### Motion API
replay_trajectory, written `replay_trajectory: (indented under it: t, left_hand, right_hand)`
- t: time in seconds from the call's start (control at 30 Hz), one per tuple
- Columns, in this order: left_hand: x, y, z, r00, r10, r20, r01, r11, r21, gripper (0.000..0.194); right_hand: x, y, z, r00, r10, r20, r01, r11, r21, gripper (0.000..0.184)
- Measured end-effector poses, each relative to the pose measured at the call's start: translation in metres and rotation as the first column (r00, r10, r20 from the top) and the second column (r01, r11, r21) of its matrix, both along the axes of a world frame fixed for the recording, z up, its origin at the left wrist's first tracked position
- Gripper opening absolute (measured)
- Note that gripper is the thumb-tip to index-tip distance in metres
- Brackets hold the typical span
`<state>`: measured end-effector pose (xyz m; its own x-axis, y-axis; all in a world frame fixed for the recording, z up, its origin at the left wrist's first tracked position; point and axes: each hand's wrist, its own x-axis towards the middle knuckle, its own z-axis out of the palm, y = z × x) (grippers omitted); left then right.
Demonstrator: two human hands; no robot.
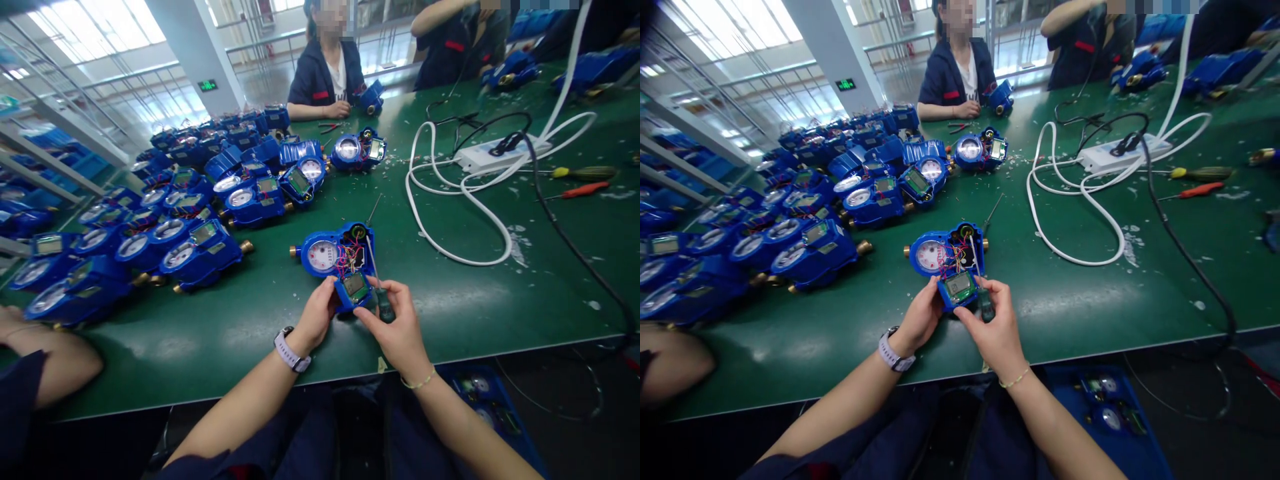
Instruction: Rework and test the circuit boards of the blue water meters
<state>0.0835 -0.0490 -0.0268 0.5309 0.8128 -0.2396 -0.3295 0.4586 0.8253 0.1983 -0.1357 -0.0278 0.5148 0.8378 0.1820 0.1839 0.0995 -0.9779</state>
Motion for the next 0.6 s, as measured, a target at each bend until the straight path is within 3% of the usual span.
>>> replay_trajectory:
  t: [0.1,0.27,0.47,0.6]
  left_hand:
    - [0.006,-0.003,0.004,0.999,-0.030,-0.020,0.028,0.995,-0.101,0.055]
    - [-0.002,0.001,0.007,0.969,-0.246,0.003,0.246,0.967,-0.068,0.076]
    - [-0.027,0.021,0.006,0.894,-0.443,0.075,0.448,0.890,-0.081,0.053]
    - [-0.030,0.033,0.011,0.830,-0.553,0.073,0.556,0.830,-0.041,0.058]
  right_hand:
    - [-0.003,-0.006,0.000,0.999,0.033,0.009,-0.033,0.999,-0.001,0.043]
    - [0.005,-0.019,0.002,0.996,0.078,0.037,-0.077,0.997,-0.019,0.028]
    - [0.024,-0.041,0.015,0.992,0.126,0.033,-0.122,0.987,-0.101,0.020]
    - [0.031,-0.052,0.029,0.981,0.177,0.082,-0.164,0.975,-0.148,0.017]
